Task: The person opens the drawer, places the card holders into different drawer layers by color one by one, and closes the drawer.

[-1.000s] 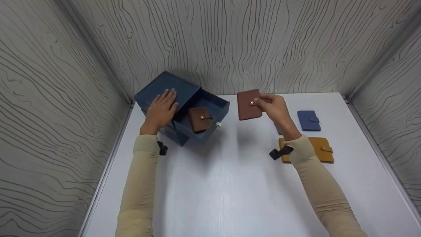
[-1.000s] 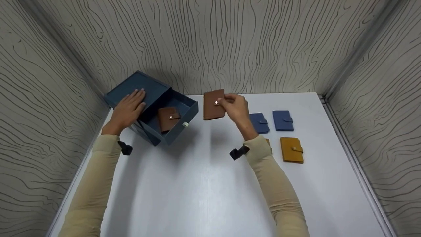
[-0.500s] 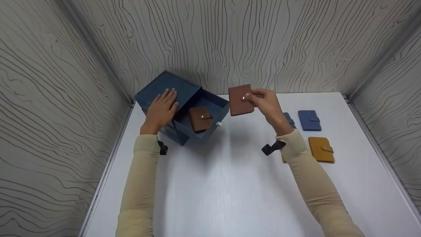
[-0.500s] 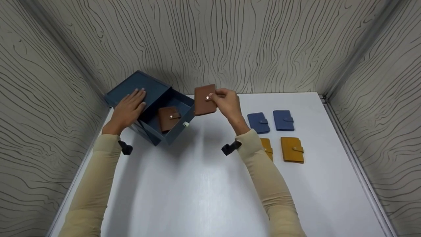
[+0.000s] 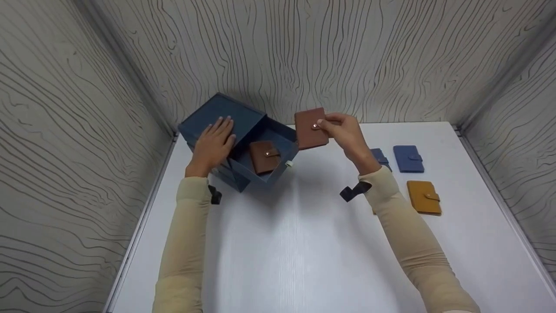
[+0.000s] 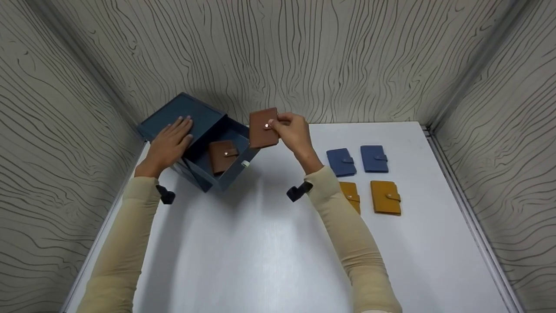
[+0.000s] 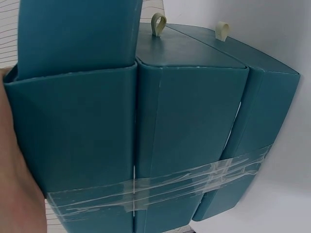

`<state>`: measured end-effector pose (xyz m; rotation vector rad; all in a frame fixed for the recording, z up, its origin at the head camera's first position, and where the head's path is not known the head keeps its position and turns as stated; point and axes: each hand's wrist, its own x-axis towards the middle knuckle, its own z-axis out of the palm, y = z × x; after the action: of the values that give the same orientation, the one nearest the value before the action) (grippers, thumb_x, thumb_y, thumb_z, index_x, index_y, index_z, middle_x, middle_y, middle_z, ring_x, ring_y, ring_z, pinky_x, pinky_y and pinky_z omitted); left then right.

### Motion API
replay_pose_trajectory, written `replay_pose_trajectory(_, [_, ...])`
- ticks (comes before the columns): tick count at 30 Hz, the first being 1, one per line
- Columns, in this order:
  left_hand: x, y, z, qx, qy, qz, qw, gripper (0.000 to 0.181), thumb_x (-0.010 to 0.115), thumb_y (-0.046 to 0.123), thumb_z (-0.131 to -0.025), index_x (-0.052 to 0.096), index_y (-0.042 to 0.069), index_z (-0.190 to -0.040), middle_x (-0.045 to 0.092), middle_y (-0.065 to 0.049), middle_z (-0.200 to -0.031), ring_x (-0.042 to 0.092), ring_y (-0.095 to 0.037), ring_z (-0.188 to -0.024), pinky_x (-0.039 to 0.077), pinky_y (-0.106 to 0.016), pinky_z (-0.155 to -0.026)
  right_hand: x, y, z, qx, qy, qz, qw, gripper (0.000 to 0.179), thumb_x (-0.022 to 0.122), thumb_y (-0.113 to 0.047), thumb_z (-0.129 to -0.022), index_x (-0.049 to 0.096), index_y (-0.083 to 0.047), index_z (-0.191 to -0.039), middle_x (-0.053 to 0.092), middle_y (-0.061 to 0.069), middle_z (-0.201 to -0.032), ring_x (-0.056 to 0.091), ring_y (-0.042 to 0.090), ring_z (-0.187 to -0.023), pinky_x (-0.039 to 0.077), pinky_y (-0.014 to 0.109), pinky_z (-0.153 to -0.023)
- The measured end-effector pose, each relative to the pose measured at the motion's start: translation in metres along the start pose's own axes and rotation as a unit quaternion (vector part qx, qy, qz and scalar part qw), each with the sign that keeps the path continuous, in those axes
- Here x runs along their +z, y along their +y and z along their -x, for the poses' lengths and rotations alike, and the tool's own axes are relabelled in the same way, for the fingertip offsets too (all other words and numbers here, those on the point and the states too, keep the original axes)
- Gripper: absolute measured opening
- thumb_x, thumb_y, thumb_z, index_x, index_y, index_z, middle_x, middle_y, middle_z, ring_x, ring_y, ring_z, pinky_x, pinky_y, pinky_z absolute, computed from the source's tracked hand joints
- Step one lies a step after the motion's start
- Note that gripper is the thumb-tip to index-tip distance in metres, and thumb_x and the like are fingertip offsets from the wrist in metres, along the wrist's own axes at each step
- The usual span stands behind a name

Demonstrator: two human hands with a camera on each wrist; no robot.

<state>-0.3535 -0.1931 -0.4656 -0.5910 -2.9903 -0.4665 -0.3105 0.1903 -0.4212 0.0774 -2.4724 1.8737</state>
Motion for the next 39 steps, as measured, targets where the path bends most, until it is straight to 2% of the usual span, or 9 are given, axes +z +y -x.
replay_pose_trajectory(7, [0.0, 0.0, 0.0, -0.001, -0.002, 0.001, 1.0, 0.062, 0.03, 0.042, -0.117, 0.024, 0.013, -0.171, 0.022, -0.006, -0.178, 0.015, -0.026, -0.168, 0.01, -0.048, -0.139, 0.005, -0.002, -0.004, -0.004, 0.003, 0.002, 1.0, 0.04, 0.069, -0.025, -0.106, 0.07, 0.001, -0.136, 0.076, 0.019, -0.125, 0.074, 0.014, -0.1, 0.06, 0.028, -0.093])
replay_pose_trajectory(17, [0.0, -0.001, -0.001, -0.003, 0.0, 0.0, 1.0, 0.061, 0.031, 0.041, -0.117, 0.026, 0.012, -0.17, 0.023, -0.005, -0.178, 0.017, -0.026, -0.168, 0.011, -0.049, -0.139, 0.013, -0.003, -0.007, -0.02, -0.009, -0.024, 0.9995, 0.039, 0.068, -0.019, -0.105, 0.069, 0.005, -0.135, 0.077, 0.022, -0.123, 0.075, 0.009, -0.095, 0.062, 0.021, -0.085])
replay_pose_trajectory(29, [-0.001, 0.0, -0.001, -0.006, -0.002, -0.005, 1.0, 0.061, 0.03, 0.042, -0.117, 0.026, 0.013, -0.17, 0.023, -0.005, -0.178, 0.016, -0.026, -0.168, 0.011, -0.048, -0.139, 0.02, -0.004, -0.011, -0.001, -0.018, -0.007, 0.9998, 0.039, 0.068, -0.023, -0.105, 0.07, 0.002, -0.135, 0.075, 0.022, -0.125, 0.073, 0.015, -0.099, 0.06, 0.022, -0.087])
replay_pose_trajectory(39, [0.0, -0.001, -0.001, -0.006, -0.004, -0.002, 1.0, 0.061, 0.03, 0.042, -0.117, 0.024, 0.013, -0.171, 0.021, -0.005, -0.179, 0.015, -0.026, -0.168, 0.01, -0.048, -0.139, 0.028, -0.002, -0.013, 0.004, -0.023, -0.014, 0.9996, 0.04, 0.069, -0.022, -0.104, 0.07, 0.003, -0.136, 0.076, 0.021, -0.124, 0.074, 0.012, -0.095, 0.061, 0.022, -0.086])
